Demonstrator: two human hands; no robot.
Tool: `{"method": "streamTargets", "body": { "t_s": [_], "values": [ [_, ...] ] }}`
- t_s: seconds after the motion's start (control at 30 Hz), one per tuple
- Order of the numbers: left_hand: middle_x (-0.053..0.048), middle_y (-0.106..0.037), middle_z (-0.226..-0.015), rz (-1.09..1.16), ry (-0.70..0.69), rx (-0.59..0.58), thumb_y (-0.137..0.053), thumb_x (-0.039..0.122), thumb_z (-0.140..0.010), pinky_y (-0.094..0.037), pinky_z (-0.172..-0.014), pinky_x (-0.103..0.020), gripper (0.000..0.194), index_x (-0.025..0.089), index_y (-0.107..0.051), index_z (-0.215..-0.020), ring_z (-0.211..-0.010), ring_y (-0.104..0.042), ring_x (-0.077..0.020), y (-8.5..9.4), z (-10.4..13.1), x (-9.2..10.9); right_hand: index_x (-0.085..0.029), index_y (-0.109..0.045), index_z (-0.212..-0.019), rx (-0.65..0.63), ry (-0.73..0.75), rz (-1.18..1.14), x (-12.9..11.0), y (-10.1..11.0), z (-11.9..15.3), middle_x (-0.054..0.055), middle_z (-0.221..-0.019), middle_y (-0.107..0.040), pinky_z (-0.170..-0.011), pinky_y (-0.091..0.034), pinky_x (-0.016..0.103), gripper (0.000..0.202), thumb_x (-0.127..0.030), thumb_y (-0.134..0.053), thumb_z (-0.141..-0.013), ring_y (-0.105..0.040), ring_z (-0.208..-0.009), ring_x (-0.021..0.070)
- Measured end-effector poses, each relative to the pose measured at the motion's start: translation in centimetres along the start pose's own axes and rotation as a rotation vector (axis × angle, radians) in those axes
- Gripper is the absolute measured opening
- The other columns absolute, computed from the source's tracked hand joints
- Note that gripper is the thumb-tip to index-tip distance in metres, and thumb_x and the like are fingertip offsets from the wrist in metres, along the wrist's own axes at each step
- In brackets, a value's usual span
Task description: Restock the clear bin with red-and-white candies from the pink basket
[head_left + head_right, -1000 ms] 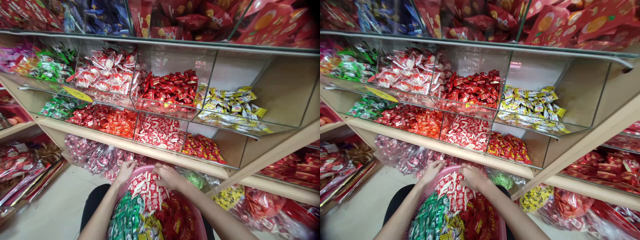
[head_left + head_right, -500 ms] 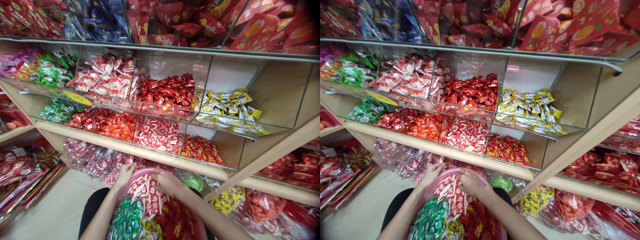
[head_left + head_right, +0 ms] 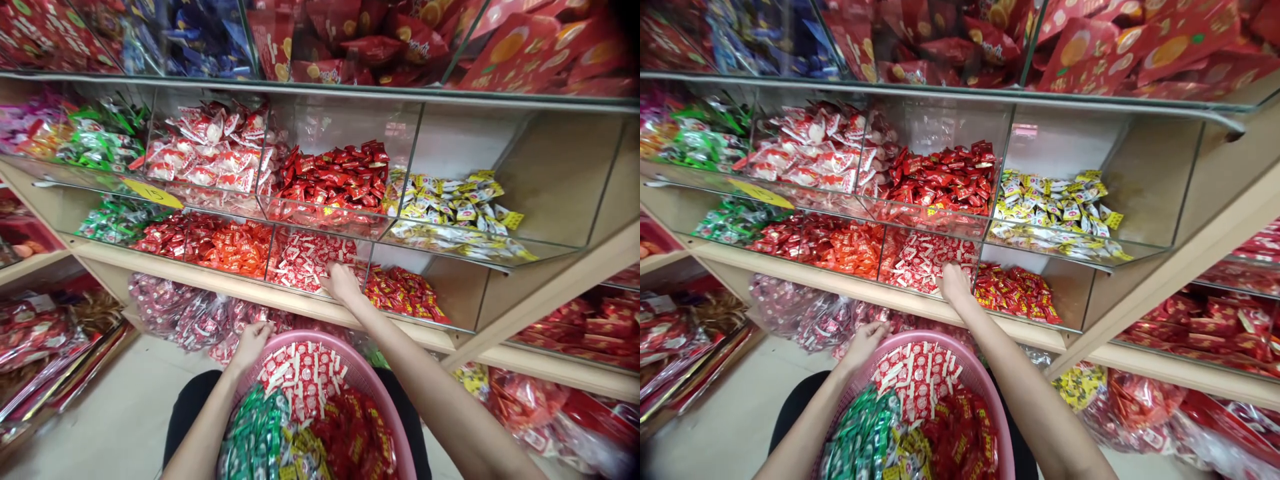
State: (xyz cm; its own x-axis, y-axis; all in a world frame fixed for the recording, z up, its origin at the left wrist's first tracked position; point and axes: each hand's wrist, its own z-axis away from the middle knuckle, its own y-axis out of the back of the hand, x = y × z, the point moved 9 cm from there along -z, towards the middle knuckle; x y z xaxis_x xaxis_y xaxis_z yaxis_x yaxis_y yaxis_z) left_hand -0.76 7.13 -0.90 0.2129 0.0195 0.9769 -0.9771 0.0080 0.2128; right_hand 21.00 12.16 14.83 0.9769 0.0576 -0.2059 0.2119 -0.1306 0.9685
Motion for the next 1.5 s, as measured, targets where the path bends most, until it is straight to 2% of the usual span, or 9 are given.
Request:
{"method": "streamTargets", "body": {
  "t_s": [0.13,0.43,0.6,0.73,0.8,0.93,1.07,1.2,1.5],
  "values": [
    [-0.001,-0.062,-0.059,-0.01,0.001,0.006,-0.056,0.049,-0.067,-0.039,-0.058,-0.024,0.035,0.014,-0.062,-0.061,-0.058,-0.053,-0.0144,-0.1,0.1,0.2,-0.021,-0.056,-0.098,-0.042,-0.029,-0.015,0.8,-1.3,-0.2,0.009,-0.098,-0.062,-0.066,-0.04,0.028,0.021,-0.025,-0.049,-0.079,-0.059,-0.091,0.0238],
    [0.0,-0.061,-0.06,-0.032,0.016,-0.002,-0.054,0.051,-0.069,-0.038,-0.058,-0.024,0.038,0.014,-0.063,-0.065,-0.058,-0.052,-0.0137,-0.3,0.0,0.0,-0.022,-0.057,-0.095,-0.089,-0.033,-0.038,0.8,-1.7,-0.4,0.007,-0.094,-0.063,-0.068,-0.039,0.026,0.019,-0.019,-0.047,-0.079,-0.058,-0.091,0.0212],
    [-0.001,-0.062,-0.062,-0.015,0.018,-0.019,-0.053,0.049,-0.071,-0.039,-0.057,-0.023,0.037,0.014,-0.063,-0.069,-0.059,-0.053,-0.0139,-0.4,0.1,-0.3,-0.022,-0.051,-0.109,0.146,0.086,-0.088,-0.6,1.9,1.7,0.008,-0.11,-0.053,-0.072,-0.04,0.027,0.027,-0.024,-0.039,-0.086,-0.055,-0.091,0.0198],
    [-0.001,-0.063,-0.062,-0.023,0.016,-0.006,-0.054,0.05,-0.069,-0.039,-0.057,-0.024,0.037,0.014,-0.064,-0.067,-0.058,-0.053,-0.0141,-0.3,0.1,-0.1,-0.02,-0.038,-0.127,0.267,0.366,-0.251,-3.2,3.4,7.1,0.008,-0.112,-0.049,-0.079,-0.041,0.027,0.038,-0.021,-0.032,-0.089,-0.051,-0.094,0.0177],
    [0.001,-0.059,-0.056,-0.05,-0.005,-0.006,-0.054,0.049,-0.07,-0.036,-0.054,-0.023,0.037,0.015,-0.062,-0.061,-0.054,-0.05,-0.0128,-0.4,0.0,0.2,-0.021,-0.041,-0.123,0.209,0.509,-0.304,-4.5,1.8,10.4,0.007,-0.107,-0.05,-0.082,-0.041,0.027,0.035,-0.02,-0.033,-0.09,-0.05,-0.094,0.0169],
    [0.001,-0.06,-0.055,-0.063,-0.032,-0.005,-0.053,0.045,-0.07,-0.036,-0.055,-0.024,0.033,0.015,-0.064,-0.06,-0.055,-0.05,-0.0132,-0.5,0.0,0.8,-0.021,-0.052,-0.104,-0.038,0.759,-0.21,-6.9,-4.8,16.2,0.005,-0.098,-0.055,-0.083,-0.041,0.03,0.021,-0.019,-0.039,-0.088,-0.05,-0.091,0.0171],
    [0.0,-0.062,-0.059,-0.058,-0.031,0.003,-0.053,0.043,-0.071,-0.038,-0.057,-0.024,0.031,0.015,-0.065,-0.064,-0.058,-0.052,-0.0141,-0.4,0.1,0.7,-0.02,-0.053,-0.093,-0.119,0.882,-0.054,-8.1,-9.8,18.8,0.002,-0.089,-0.055,-0.08,-0.042,0.031,0.011,-0.019,-0.045,-0.086,-0.05,-0.085,0.0162],
    [0.0,-0.062,-0.06,-0.054,-0.036,0.015,-0.054,0.04,-0.069,-0.039,-0.058,-0.024,0.027,0.015,-0.063,-0.062,-0.06,-0.053,-0.0141,-0.2,0.2,0.6,-0.018,-0.053,-0.088,-0.053,0.943,0.065,-8.9,-11.5,19.2,0.002,-0.088,-0.054,-0.08,-0.041,0.031,0.006,-0.017,-0.05,-0.084,-0.049,-0.086,0.0168],
    [0.002,-0.058,-0.055,-0.048,-0.032,0.006,-0.055,0.041,-0.07,-0.036,-0.055,-0.023,0.028,0.015,-0.061,-0.059,-0.055,-0.049,-0.0124,-0.2,0.2,0.5,-0.015,-0.055,-0.076,0.004,0.985,0.145,-10.2,-13.0,20.6,0.004,-0.084,-0.052,-0.076,-0.04,0.032,0.007,-0.017,-0.052,-0.082,-0.047,-0.085,0.0178]
  ]
}}
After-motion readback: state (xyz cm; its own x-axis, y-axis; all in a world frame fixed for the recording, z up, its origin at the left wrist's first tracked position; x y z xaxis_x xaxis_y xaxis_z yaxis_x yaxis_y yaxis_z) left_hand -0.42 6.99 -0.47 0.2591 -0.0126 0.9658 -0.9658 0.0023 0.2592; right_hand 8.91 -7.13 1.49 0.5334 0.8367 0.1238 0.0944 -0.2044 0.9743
